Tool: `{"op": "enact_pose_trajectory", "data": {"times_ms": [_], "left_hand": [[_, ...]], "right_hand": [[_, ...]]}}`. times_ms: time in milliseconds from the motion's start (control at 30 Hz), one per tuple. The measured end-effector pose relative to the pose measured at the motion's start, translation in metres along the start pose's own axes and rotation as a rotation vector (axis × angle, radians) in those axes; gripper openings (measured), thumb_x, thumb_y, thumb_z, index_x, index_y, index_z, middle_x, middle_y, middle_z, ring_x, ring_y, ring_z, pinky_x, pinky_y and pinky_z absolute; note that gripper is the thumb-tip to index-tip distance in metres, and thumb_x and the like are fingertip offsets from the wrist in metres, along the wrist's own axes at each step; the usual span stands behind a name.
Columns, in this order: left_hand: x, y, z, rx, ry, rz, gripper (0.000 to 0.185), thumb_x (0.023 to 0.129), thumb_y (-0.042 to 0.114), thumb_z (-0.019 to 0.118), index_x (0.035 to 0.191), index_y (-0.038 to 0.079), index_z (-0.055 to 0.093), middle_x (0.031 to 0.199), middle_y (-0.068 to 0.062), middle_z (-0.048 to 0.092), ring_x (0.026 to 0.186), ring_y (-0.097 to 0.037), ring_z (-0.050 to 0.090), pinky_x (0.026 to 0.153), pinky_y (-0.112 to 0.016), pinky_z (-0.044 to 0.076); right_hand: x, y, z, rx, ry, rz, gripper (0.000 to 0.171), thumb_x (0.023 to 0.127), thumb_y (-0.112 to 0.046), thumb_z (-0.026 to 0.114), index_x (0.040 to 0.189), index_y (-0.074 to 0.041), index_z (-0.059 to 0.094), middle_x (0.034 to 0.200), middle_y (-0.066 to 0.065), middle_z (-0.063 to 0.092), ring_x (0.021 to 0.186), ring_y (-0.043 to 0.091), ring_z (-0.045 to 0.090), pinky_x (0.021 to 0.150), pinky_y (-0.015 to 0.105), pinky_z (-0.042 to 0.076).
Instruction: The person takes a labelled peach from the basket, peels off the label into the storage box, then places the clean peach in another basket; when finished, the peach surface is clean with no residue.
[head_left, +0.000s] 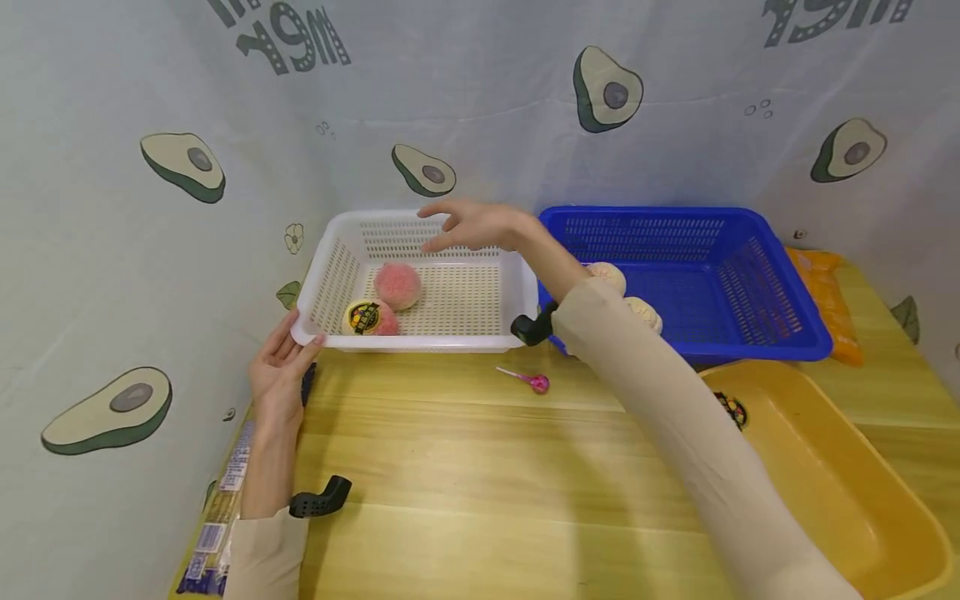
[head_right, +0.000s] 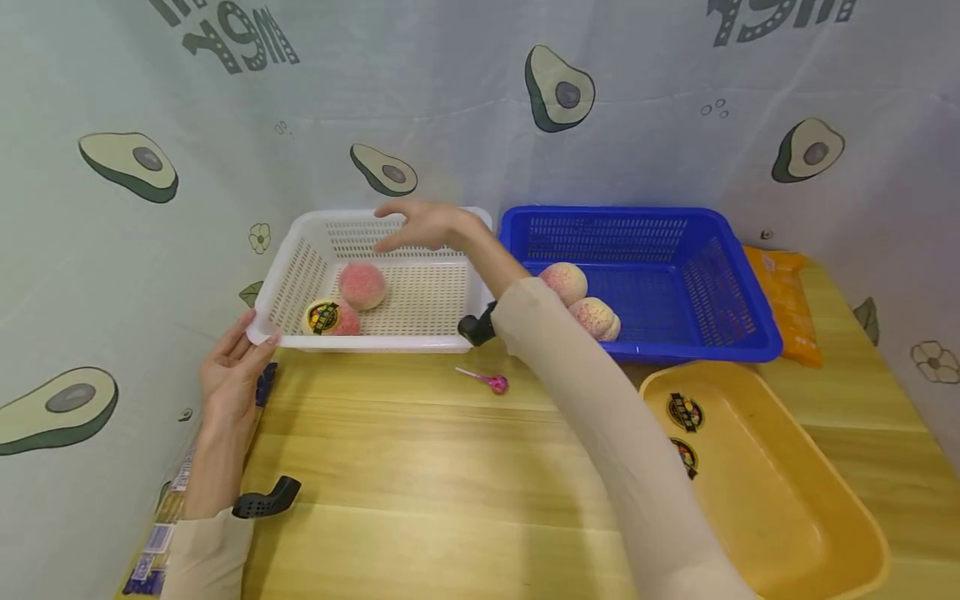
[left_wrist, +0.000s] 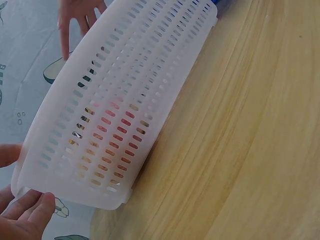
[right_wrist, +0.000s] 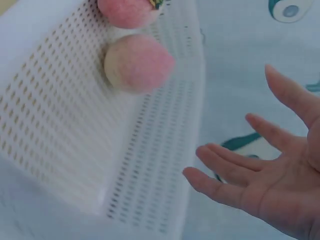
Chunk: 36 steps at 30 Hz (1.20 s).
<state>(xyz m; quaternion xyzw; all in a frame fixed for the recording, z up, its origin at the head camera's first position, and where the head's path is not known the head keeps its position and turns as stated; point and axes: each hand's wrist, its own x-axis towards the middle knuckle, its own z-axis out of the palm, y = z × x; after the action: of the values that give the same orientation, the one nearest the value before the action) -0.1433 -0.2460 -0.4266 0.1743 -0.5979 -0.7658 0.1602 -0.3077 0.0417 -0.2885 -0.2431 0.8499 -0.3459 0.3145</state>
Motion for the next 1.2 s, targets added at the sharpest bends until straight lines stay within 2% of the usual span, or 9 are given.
{"op": "enact_pose_trajectory", "data": {"times_ms": [233, 300, 567, 833, 900, 1033, 1200], "left_hand": [[-0.002, -0.002, 0.003, -0.002, 0.017, -0.013, 0.062, 0.091, -0.012, 0.07, 0.149, 0.007, 0.056, 0.156, -0.025, 0.049, 0.142, -0.026, 0.054, 0.09, -0.01, 0.057], [-0.002, -0.002, 0.002, 0.01, 0.015, -0.016, 0.062, 0.091, -0.011, 0.07, 0.149, 0.007, 0.055, 0.156, -0.025, 0.049, 0.142, -0.026, 0.054, 0.09, -0.01, 0.057], [-0.001, -0.004, 0.001, 0.021, 0.01, -0.005, 0.062, 0.091, -0.01, 0.07, 0.149, 0.007, 0.056, 0.154, -0.026, 0.05, 0.14, -0.025, 0.056, 0.09, -0.011, 0.057], [0.0, -0.004, 0.0, 0.028, 0.011, -0.001, 0.062, 0.092, -0.012, 0.069, 0.149, 0.007, 0.055, 0.154, -0.026, 0.05, 0.139, -0.026, 0.056, 0.091, -0.012, 0.057], [-0.001, -0.005, -0.001, 0.026, 0.009, 0.0, 0.062, 0.092, -0.011, 0.069, 0.15, 0.007, 0.054, 0.155, -0.026, 0.05, 0.14, -0.026, 0.055, 0.091, -0.012, 0.057], [-0.001, -0.005, -0.002, 0.02, 0.005, -0.004, 0.062, 0.093, -0.009, 0.069, 0.15, 0.008, 0.054, 0.155, -0.024, 0.05, 0.142, -0.027, 0.054, 0.092, -0.011, 0.057], [0.0, -0.003, -0.001, 0.028, 0.002, -0.005, 0.062, 0.093, -0.008, 0.07, 0.15, 0.008, 0.054, 0.155, -0.024, 0.05, 0.141, -0.026, 0.055, 0.092, -0.011, 0.057]], "right_hand": [[0.048, 0.005, 0.026, 0.122, -0.055, 0.019, 0.071, 0.103, -0.03, 0.063, 0.165, -0.026, 0.027, 0.174, 0.004, 0.017, 0.159, 0.031, 0.024, 0.125, 0.064, 0.03], [0.058, 0.005, 0.032, 0.14, -0.068, 0.018, 0.07, 0.103, -0.026, 0.063, 0.164, -0.027, 0.029, 0.174, 0.004, 0.018, 0.159, 0.032, 0.023, 0.125, 0.066, 0.028], [0.082, 0.008, 0.043, 0.14, -0.075, 0.044, 0.06, 0.101, -0.01, 0.06, 0.157, -0.028, 0.046, 0.174, 0.002, 0.02, 0.159, 0.034, 0.022, 0.124, 0.069, 0.026], [0.1, 0.004, 0.055, 0.022, -0.129, 0.087, 0.059, 0.099, -0.012, 0.06, 0.155, -0.027, 0.05, 0.173, 0.003, 0.022, 0.156, 0.033, 0.028, 0.121, 0.064, 0.035], [0.101, 0.004, 0.057, 0.031, -0.133, 0.099, 0.057, 0.1, -0.012, 0.061, 0.155, -0.025, 0.05, 0.172, 0.005, 0.025, 0.154, 0.033, 0.033, 0.12, 0.061, 0.039], [0.101, 0.004, 0.06, 0.066, -0.107, 0.107, 0.054, 0.101, -0.012, 0.064, 0.153, -0.021, 0.052, 0.168, 0.007, 0.032, 0.147, 0.031, 0.041, 0.115, 0.055, 0.048], [0.101, 0.005, 0.059, 0.044, -0.045, 0.126, 0.051, 0.099, -0.012, 0.068, 0.148, -0.022, 0.059, 0.166, 0.007, 0.038, 0.142, 0.03, 0.047, 0.107, 0.049, 0.056]]}}
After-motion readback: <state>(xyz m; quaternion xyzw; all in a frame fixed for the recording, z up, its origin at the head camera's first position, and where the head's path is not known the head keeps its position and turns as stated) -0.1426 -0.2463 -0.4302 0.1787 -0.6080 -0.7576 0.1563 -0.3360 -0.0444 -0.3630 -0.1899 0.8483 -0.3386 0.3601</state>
